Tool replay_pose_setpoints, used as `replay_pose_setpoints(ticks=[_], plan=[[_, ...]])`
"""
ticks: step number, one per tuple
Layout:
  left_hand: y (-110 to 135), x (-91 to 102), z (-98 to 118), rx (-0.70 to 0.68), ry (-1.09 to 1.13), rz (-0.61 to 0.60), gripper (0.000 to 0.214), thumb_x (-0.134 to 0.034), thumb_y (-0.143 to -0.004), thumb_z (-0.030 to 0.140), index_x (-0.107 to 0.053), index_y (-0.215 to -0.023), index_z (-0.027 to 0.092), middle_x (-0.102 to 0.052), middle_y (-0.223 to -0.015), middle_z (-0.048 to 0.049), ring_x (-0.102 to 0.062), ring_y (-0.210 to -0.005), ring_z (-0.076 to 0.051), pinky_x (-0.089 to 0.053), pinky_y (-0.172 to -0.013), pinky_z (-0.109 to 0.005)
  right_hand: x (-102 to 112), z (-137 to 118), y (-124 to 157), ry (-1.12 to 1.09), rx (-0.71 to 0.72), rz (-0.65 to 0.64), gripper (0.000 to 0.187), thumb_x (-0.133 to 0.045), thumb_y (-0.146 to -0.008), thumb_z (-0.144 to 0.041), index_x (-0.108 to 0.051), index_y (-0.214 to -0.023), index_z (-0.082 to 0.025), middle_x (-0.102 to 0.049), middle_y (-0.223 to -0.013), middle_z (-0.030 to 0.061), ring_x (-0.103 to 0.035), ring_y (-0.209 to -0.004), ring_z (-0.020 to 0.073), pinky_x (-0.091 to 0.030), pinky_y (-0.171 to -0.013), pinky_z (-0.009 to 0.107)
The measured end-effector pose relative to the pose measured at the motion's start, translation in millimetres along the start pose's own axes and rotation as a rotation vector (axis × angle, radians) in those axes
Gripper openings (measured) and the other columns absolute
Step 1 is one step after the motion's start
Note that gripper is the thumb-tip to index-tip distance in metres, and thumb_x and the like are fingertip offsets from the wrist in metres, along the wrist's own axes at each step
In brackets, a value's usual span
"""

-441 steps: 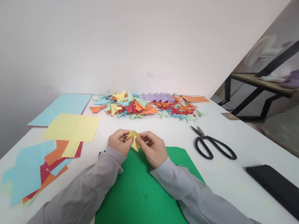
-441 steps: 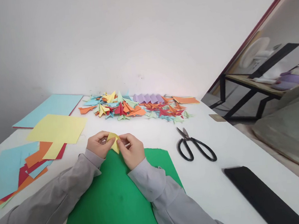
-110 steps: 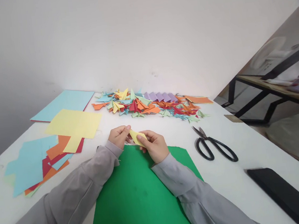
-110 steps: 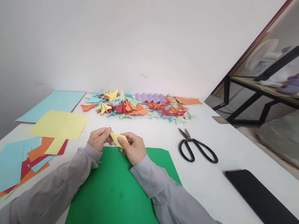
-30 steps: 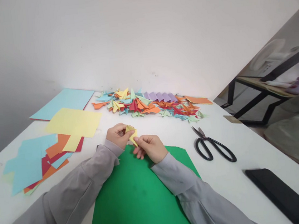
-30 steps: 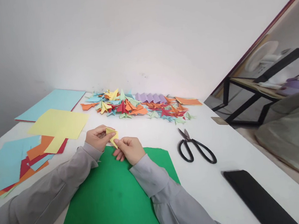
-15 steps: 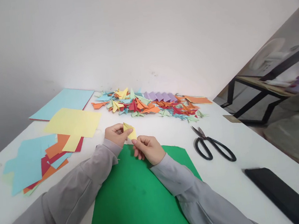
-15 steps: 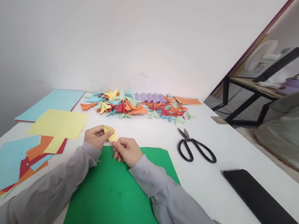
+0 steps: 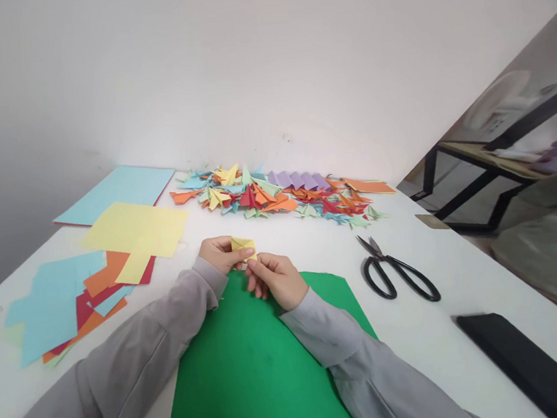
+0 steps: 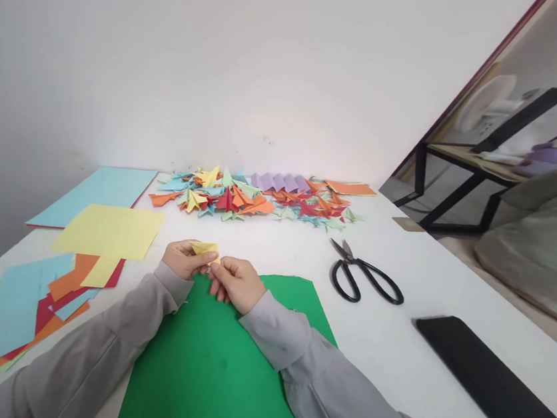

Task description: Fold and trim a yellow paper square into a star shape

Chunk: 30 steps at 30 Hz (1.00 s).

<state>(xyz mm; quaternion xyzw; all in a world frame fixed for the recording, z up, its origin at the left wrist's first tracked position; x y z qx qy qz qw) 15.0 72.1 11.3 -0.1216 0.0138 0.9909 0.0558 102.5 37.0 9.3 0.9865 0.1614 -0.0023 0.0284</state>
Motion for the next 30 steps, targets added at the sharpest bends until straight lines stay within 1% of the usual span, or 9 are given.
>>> replay_pose_setpoints(ticks=[3, 7, 11, 13, 16, 20, 24, 27, 30], plan=[[0, 2.2, 2, -0.008, -0.073, 0.027, 0.03, -0.076, -0.039, 0.029, -0.061, -0.057, 0.009, -0.052, -0.038, 0.0035, -0.042, -0.032, -0.005, -0.032, -0.031, -0.019, 0, 2, 0, -0.007, -0.018, -0.004, 0.034, -0.054, -0.066, -0.048, -0.051, -0.057, -0.015, -0.053, -0.036, -0.0035, -0.041, -0.025, 0.0057, -0.028, -0.026, 0.015], [0, 3.9, -4, 0.031, -0.009, 0.064, 0.034, -0.076, -0.037, 0.03, -0.062, -0.059, 0.009, -0.055, -0.041, 0.0018, -0.045, -0.033, -0.006, -0.036, -0.034, -0.02, -3, 7, 0, -0.07, -0.07, -0.025, 0.036, -0.056, -0.062, -0.05, -0.051, -0.057, -0.015, -0.056, -0.038, -0.0022, -0.046, -0.027, 0.0077, -0.033, -0.026, 0.016], [1, 5.8, -6, 0.031, 0.026, 0.105, 0.031, -0.074, -0.043, 0.033, -0.061, -0.06, 0.01, -0.057, -0.044, 0.0004, -0.046, -0.034, -0.006, -0.038, -0.036, -0.02, -7, 9, 0, -0.11, -0.098, -0.035, 0.037, -0.058, -0.059, -0.052, -0.051, -0.058, -0.015, -0.058, -0.04, -0.0014, -0.051, -0.029, 0.0093, -0.037, -0.027, 0.017], [3, 6.5, -2, 0.014, -0.002, 0.12, 0.03, -0.072, -0.047, 0.035, -0.062, -0.059, 0.009, -0.056, -0.044, 0.0001, -0.046, -0.033, -0.006, -0.038, -0.036, -0.02, -7, 9, 0, -0.114, -0.103, -0.031, 0.038, -0.059, -0.058, -0.052, -0.051, -0.059, -0.015, -0.058, -0.04, -0.0015, -0.051, -0.03, 0.0096, -0.039, -0.028, 0.017], [6, 6.8, 6, -0.034, -0.087, 0.13, 0.03, -0.071, -0.049, 0.033, -0.065, -0.066, 0.01, -0.058, -0.047, 0.0002, -0.045, -0.035, -0.006, -0.038, -0.036, -0.02, -8, 11, 2, -0.095, -0.111, -0.041, 0.038, -0.06, -0.058, -0.051, -0.051, -0.059, -0.014, -0.058, -0.039, -0.0017, -0.052, -0.03, 0.0098, -0.039, -0.028, 0.017], [8, 3.9, 17, -0.101, -0.196, 0.099, 0.027, -0.071, -0.05, 0.032, -0.068, -0.067, 0.011, -0.059, -0.049, -0.0008, -0.046, -0.039, -0.007, -0.038, -0.036, -0.02, -10, 10, 3, -0.067, -0.11, -0.062, 0.038, -0.059, -0.06, -0.051, -0.052, -0.059, -0.014, -0.058, -0.041, -0.0015, -0.052, -0.031, 0.0093, -0.04, -0.029, 0.017], [9, 1.3, 20, -0.133, -0.224, 0.091, 0.025, -0.07, -0.049, 0.031, -0.067, -0.063, 0.011, -0.06, -0.051, -0.0019, -0.046, -0.041, -0.008, -0.037, -0.038, -0.021, -9, 5, 3, -0.062, -0.09, -0.042, 0.037, -0.062, -0.059, -0.049, -0.051, -0.056, -0.013, -0.059, -0.043, -0.0011, -0.053, -0.032, 0.0087, -0.041, -0.03, 0.017], [11, -0.3, 19, -0.108, -0.192, 0.091, 0.027, -0.071, -0.048, 0.031, -0.067, -0.065, 0.011, -0.06, -0.052, -0.0017, -0.046, -0.042, -0.008, -0.038, -0.04, -0.021, -8, 5, 1, -0.088, -0.086, -0.041, 0.039, -0.064, -0.055, -0.05, -0.053, -0.057, -0.013, -0.058, -0.041, -0.0014, -0.051, -0.03, 0.0088, -0.04, -0.028, 0.017], [11, -5.5, 14, -0.03, -0.064, 0.012, 0.039, -0.074, -0.044, 0.033, -0.066, -0.074, 0.01, -0.059, -0.053, -0.0007, -0.046, -0.043, -0.007, -0.039, -0.044, -0.021, -2, 5, -1, -0.137, -0.073, -0.015, 0.038, -0.065, -0.054, -0.049, -0.054, -0.059, -0.013, -0.058, -0.04, -0.0018, -0.05, -0.029, 0.0085, -0.04, -0.027, 0.016]])
Point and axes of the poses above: each hand's wrist, its own y-axis away from the middle knuckle, its own x-axis out of the back of the hand, z = x × y, the point moved 9 cm from there along -y, towards the middle knuckle
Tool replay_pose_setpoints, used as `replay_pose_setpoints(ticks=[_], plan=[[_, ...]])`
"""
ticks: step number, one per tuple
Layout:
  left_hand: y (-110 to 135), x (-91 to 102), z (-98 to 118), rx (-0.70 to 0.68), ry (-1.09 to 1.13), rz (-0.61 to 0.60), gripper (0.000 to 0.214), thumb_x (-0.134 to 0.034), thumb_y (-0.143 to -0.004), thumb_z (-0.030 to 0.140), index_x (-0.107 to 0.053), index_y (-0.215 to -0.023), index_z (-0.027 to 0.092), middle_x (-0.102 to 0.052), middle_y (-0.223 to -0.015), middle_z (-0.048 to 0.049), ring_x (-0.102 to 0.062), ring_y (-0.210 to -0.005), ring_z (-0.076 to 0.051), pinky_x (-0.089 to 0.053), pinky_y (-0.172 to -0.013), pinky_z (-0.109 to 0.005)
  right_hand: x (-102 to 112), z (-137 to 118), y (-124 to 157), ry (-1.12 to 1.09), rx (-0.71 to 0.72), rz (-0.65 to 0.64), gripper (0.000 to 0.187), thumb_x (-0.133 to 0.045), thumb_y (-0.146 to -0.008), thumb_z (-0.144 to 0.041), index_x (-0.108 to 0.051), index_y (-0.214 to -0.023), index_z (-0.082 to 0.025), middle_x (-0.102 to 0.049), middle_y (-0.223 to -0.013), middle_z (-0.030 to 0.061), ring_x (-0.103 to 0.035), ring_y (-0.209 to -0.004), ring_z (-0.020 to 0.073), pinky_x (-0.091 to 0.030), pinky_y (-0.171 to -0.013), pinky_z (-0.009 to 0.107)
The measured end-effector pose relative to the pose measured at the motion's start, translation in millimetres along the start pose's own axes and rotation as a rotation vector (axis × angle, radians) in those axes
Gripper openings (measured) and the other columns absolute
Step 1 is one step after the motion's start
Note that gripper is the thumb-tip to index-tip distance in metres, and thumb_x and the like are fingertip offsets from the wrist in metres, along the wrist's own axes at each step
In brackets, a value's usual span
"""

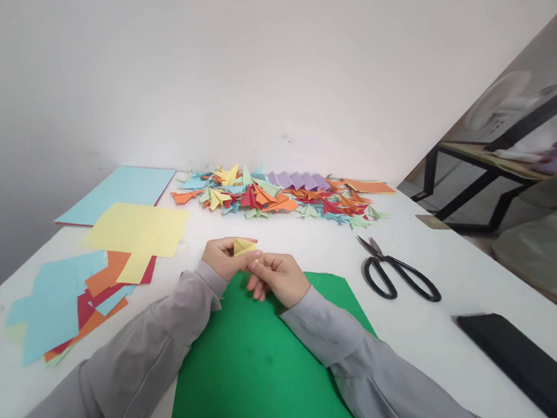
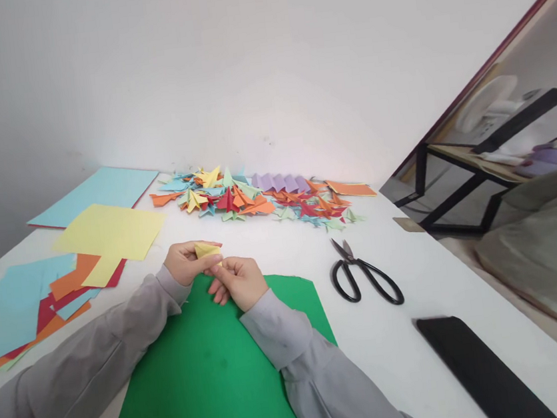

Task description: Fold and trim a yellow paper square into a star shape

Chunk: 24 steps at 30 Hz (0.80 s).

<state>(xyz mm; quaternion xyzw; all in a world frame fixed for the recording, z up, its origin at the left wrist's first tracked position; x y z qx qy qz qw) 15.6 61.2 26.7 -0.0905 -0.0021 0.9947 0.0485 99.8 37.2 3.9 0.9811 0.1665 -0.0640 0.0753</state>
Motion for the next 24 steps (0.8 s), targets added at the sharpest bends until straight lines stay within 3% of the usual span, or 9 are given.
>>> replay_pose_setpoints(ticks=[1, 4, 6, 9, 16, 19, 24], plan=[[-1, -4.5, -3, 0.041, 0.065, -0.061, 0.043, -0.074, -0.043, 0.037, -0.066, -0.075, 0.01, -0.058, -0.052, -0.0008, -0.047, -0.043, -0.008, -0.039, -0.045, -0.021, 2, 0, -1, -0.018, 0.006, 0.011, 0.037, -0.065, -0.054, -0.048, -0.054, -0.058, -0.013, -0.058, -0.041, -0.0017, -0.05, -0.029, 0.0081, -0.04, -0.027, 0.016], [-2, -13.8, -15, 0.206, 0.303, -0.18, 0.059, -0.053, -0.054, 0.063, -0.064, -0.066, 0.006, -0.058, -0.053, -0.0062, -0.05, -0.046, -0.011, -0.038, -0.043, -0.024, 6, 1, -3, -0.058, 0.011, 0.024, 0.034, -0.066, -0.057, -0.045, -0.053, -0.055, -0.013, -0.059, -0.042, -0.0014, -0.05, -0.029, 0.0073, -0.04, -0.027, 0.015], [-6, -9.4, -19, 0.219, 0.323, -0.136, 0.051, -0.055, -0.06, 0.057, -0.061, -0.061, 0.006, -0.057, -0.052, -0.0064, -0.051, -0.046, -0.012, -0.037, -0.042, -0.024, 5, 2, -3, -0.062, 0.011, 0.01, 0.033, -0.065, -0.057, -0.044, -0.053, -0.055, -0.013, -0.06, -0.042, -0.001, -0.05, -0.03, 0.0076, -0.04, -0.028, 0.015], [-10, -6.9, -21, 0.172, 0.305, -0.099, 0.039, -0.064, -0.057, 0.045, -0.058, -0.06, 0.007, -0.055, -0.047, -0.0031, -0.048, -0.041, -0.01, -0.034, -0.04, -0.023, 3, 3, -2, -0.06, 0.005, -0.013, 0.033, -0.065, -0.058, -0.044, -0.054, -0.056, -0.013, -0.06, -0.042, -0.0007, -0.051, -0.029, 0.0079, -0.039, -0.027, 0.015], [-7, -8.1, -17, 0.062, 0.023, -0.11, 0.035, -0.068, -0.051, 0.041, -0.058, -0.053, 0.008, -0.05, -0.04, 0.0003, -0.041, -0.037, -0.006, -0.029, -0.037, -0.02, 2, 2, -3, -0.039, -0.009, -0.019, 0.034, -0.064, -0.057, -0.046, -0.056, -0.059, -0.013, -0.059, -0.041, -0.0012, -0.05, -0.029, 0.0076, -0.039, -0.028, 0.015], [-6, -2.9, -11, 0.001, -0.085, -0.06, 0.031, -0.066, -0.055, 0.039, -0.058, -0.053, 0.009, -0.049, -0.04, 0.0014, -0.04, -0.037, -0.005, -0.03, -0.037, -0.019, -2, 0, -2, -0.008, -0.005, -0.033, 0.033, -0.068, -0.054, -0.043, -0.056, -0.06, -0.013, -0.059, -0.042, -0.0018, -0.05, -0.03, 0.0073, -0.04, -0.029, 0.015], [-3, 6.1, -9, 0.025, -0.163, 0.046, 0.03, -0.066, -0.053, 0.039, -0.058, -0.053, 0.01, -0.05, -0.04, 0.002, -0.042, -0.037, -0.006, -0.033, -0.037, -0.019, -6, -2, 0, 0.029, 0.024, -0.058, 0.033, -0.074, -0.048, -0.037, -0.055, -0.062, -0.013, -0.059, -0.043, -0.0031, -0.051, -0.032, 0.0067, -0.041, -0.032, 0.015]])
Point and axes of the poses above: each hand's wrist, its own y-axis away from the middle knuckle, its own x-axis out of the back of the hand, z = x × y, the point moved 9 cm from there along -y, towards the middle knuckle
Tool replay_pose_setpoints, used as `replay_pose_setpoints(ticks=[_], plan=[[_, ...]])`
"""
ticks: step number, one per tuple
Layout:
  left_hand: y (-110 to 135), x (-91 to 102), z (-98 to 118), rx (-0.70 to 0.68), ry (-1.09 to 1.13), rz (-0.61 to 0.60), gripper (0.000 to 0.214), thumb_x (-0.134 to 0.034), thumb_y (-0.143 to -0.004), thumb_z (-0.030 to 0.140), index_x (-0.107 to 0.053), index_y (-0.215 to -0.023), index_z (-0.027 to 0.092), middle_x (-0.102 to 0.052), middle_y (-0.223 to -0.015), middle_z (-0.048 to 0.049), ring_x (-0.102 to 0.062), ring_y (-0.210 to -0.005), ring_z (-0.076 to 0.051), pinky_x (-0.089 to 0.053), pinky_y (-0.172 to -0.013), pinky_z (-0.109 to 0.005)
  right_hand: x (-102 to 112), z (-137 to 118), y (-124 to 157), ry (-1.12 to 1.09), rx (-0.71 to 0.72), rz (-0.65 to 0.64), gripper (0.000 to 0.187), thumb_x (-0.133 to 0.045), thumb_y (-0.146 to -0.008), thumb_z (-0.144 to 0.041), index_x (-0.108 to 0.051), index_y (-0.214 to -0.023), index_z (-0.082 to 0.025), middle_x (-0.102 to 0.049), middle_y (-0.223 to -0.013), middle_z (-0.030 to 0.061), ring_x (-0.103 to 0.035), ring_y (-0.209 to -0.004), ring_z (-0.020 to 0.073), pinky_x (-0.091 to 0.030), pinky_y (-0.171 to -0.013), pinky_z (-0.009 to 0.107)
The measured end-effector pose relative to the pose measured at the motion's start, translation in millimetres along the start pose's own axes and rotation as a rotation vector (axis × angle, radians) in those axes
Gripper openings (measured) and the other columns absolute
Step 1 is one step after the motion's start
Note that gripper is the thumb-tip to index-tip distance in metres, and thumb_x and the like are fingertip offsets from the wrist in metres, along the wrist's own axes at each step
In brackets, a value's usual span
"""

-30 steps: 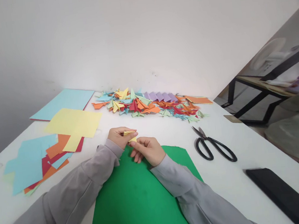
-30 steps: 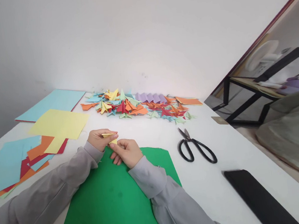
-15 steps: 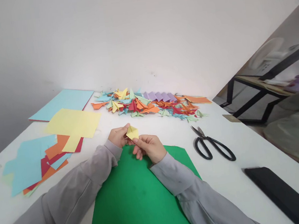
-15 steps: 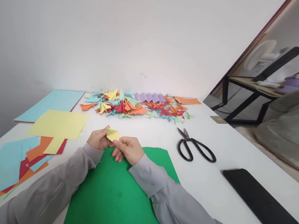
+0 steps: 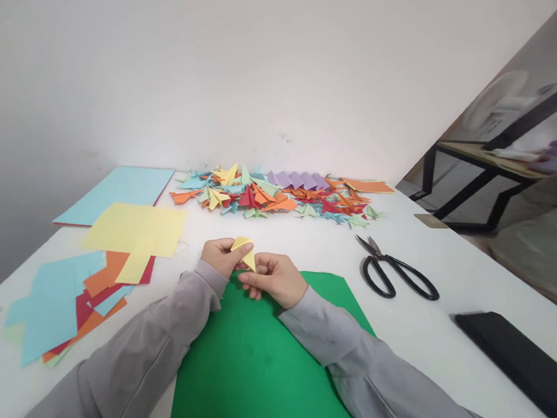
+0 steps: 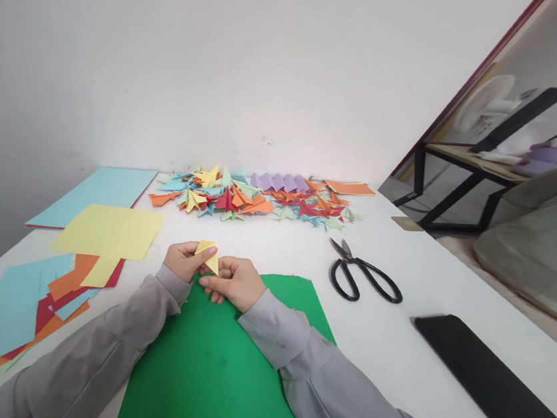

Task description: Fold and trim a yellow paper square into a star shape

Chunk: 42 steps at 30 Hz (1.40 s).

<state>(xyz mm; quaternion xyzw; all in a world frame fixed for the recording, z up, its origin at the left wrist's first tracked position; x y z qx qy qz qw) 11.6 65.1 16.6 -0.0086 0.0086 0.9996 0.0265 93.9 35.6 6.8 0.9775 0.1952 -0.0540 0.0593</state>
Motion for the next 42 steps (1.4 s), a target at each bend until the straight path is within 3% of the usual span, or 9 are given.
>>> replay_pose_setpoints(ticks=[5, 9, 14, 19, 31, 37, 42], plan=[[-1, 2.0, 2, -0.053, -0.001, 0.015, 0.031, -0.066, -0.054, 0.04, -0.057, -0.051, 0.01, -0.046, -0.036, 0.0037, -0.039, -0.034, -0.005, -0.031, -0.036, -0.019, 3, 2, -1, -0.006, 0.0, 0.008, 0.035, -0.062, -0.06, -0.047, -0.055, -0.06, -0.013, -0.06, -0.045, -0.0009, -0.052, -0.032, 0.008, -0.041, -0.031, 0.017], [-6, -1.8, -11, 0.025, 0.102, -0.045, 0.036, -0.065, -0.053, 0.045, -0.056, -0.05, 0.011, -0.048, -0.037, 0.0015, -0.041, -0.033, -0.006, -0.032, -0.035, -0.021, 5, 3, -1, -0.001, -0.006, 0.028, 0.035, -0.066, -0.056, -0.046, -0.054, -0.058, -0.013, -0.06, -0.044, -0.0004, -0.051, -0.031, 0.0081, -0.041, -0.031, 0.017], [-7, -1.4, -11, 0.003, 0.118, -0.039, 0.035, -0.066, -0.053, 0.045, -0.06, -0.055, 0.01, -0.053, -0.042, 0.0003, -0.045, -0.038, -0.007, -0.035, -0.039, -0.021, 4, 2, 0, -0.011, -0.033, 0.032, 0.037, -0.071, -0.048, -0.044, -0.055, -0.058, -0.012, -0.06, -0.043, -0.0009, -0.052, -0.031, 0.0085, -0.042, -0.031, 0.017], [-5, -1.4, -9, -0.007, 0.114, -0.028, 0.037, -0.066, -0.052, 0.045, -0.061, -0.057, 0.009, -0.053, -0.041, 0.0006, -0.044, -0.037, -0.007, -0.035, -0.038, -0.022, 2, 6, 1, -0.054, -0.073, -0.006, 0.04, -0.061, -0.059, -0.052, -0.057, -0.064, -0.012, -0.061, -0.044, 0.0005, -0.053, -0.033, 0.0091, -0.042, -0.032, 0.017], [5, -6.4, 9, -0.04, 0.026, -0.054, 0.029, -0.07, -0.049, 0.035, -0.054, -0.047, 0.01, -0.047, -0.037, 0.0036, -0.039, -0.034, -0.005, -0.03, -0.035, -0.019, 2, -1, 3, 0.067, 0.027, 0.021, 0.036, -0.059, -0.062, -0.049, -0.058, -0.06, -0.013, -0.056, -0.038, -0.0017, -0.047, -0.027, 0.0073, -0.035, -0.027, 0.016], [3, -12.6, -1, 0.108, 0.196, -0.133, 0.034, -0.069, -0.05, 0.04, -0.053, -0.046, 0.011, -0.046, -0.033, 0.0026, -0.037, -0.029, -0.005, -0.023, -0.03, -0.019, 0, -9, 8, 0.18, 0.103, 0.027, 0.034, -0.054, -0.069, -0.046, -0.06, -0.061, -0.013, -0.056, -0.039, -0.0015, -0.045, -0.028, 0.0069, -0.033, -0.028, 0.017], [3, -9.0, -3, 0.13, 0.188, -0.071, 0.039, -0.063, -0.056, 0.048, -0.054, -0.046, 0.01, -0.047, -0.034, 0.0013, -0.039, -0.029, -0.006, -0.026, -0.031, -0.02, 0, -12, 9, 0.227, 0.117, 0.035, 0.034, -0.053, -0.07, -0.046, -0.059, -0.06, -0.014, -0.055, -0.041, -0.0015, -0.046, -0.03, 0.0069, -0.035, -0.03, 0.017]])
Point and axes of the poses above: each hand's wrist, its own y-axis away from the middle knuckle, its own x-axis out of the back of the hand, z = x × y, the point moved 9 cm from there along -y, towards the middle knuckle
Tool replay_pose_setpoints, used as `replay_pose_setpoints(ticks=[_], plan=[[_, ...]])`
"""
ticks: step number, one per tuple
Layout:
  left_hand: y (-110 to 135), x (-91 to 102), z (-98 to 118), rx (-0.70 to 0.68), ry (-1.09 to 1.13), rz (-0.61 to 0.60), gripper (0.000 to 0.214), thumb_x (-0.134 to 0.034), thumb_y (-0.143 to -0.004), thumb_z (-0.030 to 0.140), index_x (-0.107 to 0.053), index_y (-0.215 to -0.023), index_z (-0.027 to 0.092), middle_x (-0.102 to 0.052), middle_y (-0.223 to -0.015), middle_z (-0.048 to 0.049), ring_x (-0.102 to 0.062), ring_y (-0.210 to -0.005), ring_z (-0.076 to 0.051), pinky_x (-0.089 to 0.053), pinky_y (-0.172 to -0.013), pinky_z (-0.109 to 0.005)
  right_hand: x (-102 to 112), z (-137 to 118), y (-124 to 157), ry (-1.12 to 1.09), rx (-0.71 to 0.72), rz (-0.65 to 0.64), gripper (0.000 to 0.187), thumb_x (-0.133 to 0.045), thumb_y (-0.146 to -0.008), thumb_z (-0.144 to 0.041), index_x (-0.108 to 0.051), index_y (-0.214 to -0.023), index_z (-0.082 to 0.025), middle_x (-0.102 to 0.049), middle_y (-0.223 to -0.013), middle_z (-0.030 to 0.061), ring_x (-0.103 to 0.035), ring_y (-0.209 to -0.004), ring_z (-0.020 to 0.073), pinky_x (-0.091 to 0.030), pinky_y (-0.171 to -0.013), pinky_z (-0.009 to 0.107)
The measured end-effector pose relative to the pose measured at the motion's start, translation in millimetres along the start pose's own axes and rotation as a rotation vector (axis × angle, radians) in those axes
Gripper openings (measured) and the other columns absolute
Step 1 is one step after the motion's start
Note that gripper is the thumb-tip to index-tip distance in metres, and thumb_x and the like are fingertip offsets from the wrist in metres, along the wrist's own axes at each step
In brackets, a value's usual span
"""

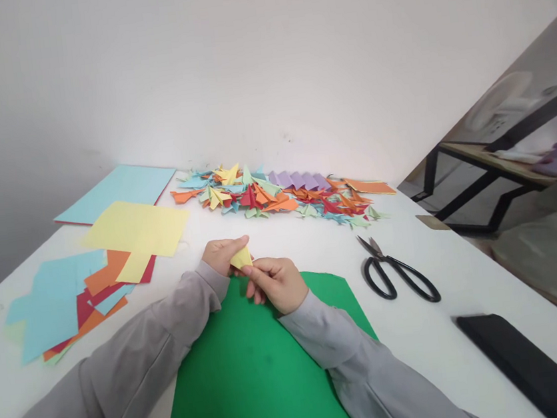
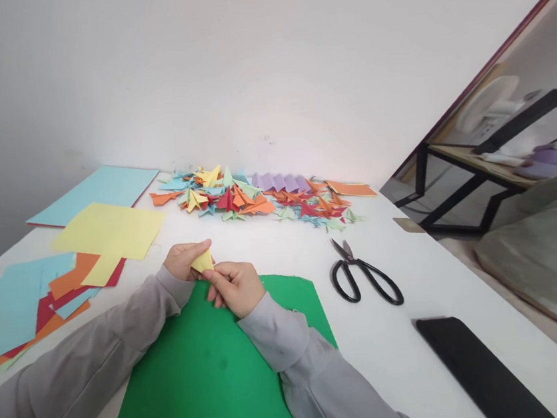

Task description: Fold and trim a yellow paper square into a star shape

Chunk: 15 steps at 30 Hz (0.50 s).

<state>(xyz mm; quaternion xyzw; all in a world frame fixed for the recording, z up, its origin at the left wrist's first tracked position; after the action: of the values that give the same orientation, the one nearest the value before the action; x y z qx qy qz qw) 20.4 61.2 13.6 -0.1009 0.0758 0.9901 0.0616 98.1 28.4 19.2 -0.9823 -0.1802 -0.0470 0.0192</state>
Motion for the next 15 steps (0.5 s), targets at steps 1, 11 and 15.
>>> replay_pose_setpoints(ticks=[1, 11, 15], plan=[[0, 1.7, 0, -0.002, -0.007, 0.02, 0.04, -0.061, -0.056, 0.049, -0.055, -0.047, 0.011, -0.048, -0.035, 0.001, -0.04, -0.029, -0.007, -0.027, -0.032, -0.02, 0, 1, 0, -0.008, -0.011, 0.002, 0.034, -0.053, -0.069, -0.047, -0.058, -0.061, -0.014, -0.056, -0.041, -0.0016, -0.046, -0.03, 0.0071, -0.035, -0.03, 0.017], [4, -0.8, 16, -0.196, -0.188, 0.002, 0.03, -0.066, -0.055, 0.038, -0.054, -0.047, 0.012, -0.047, -0.039, 0.0031, -0.039, -0.037, -0.005, -0.03, -0.037, -0.019, -2, 2, -1, 0.022, -0.006, -0.002, 0.039, -0.052, -0.069, -0.051, -0.054, -0.056, -0.015, -0.055, -0.042, -0.0011, -0.046, -0.031, 0.0071, -0.035, -0.031, 0.017], [4, -11.3, 7, -0.106, -0.137, -0.116, 0.035, -0.066, -0.053, 0.042, -0.049, -0.046, 0.013, -0.043, -0.033, 0.0043, -0.039, -0.03, -0.006, -0.027, -0.033, -0.018, -2, 3, 0, 0.06, -0.007, -0.001, 0.041, -0.047, -0.072, -0.052, -0.056, -0.058, -0.015, -0.054, -0.04, -0.0017, -0.045, -0.03, 0.0069, -0.034, -0.03, 0.017]])
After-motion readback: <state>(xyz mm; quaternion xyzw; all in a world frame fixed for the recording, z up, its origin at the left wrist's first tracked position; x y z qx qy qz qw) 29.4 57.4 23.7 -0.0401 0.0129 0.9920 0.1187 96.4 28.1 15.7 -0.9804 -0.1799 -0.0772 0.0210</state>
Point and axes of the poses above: each hand's wrist, its own y-axis away from the middle knuckle, its own x-axis out of the back of the hand, z = x × y, the point moved 9 cm from there along -y, towards the middle knuckle
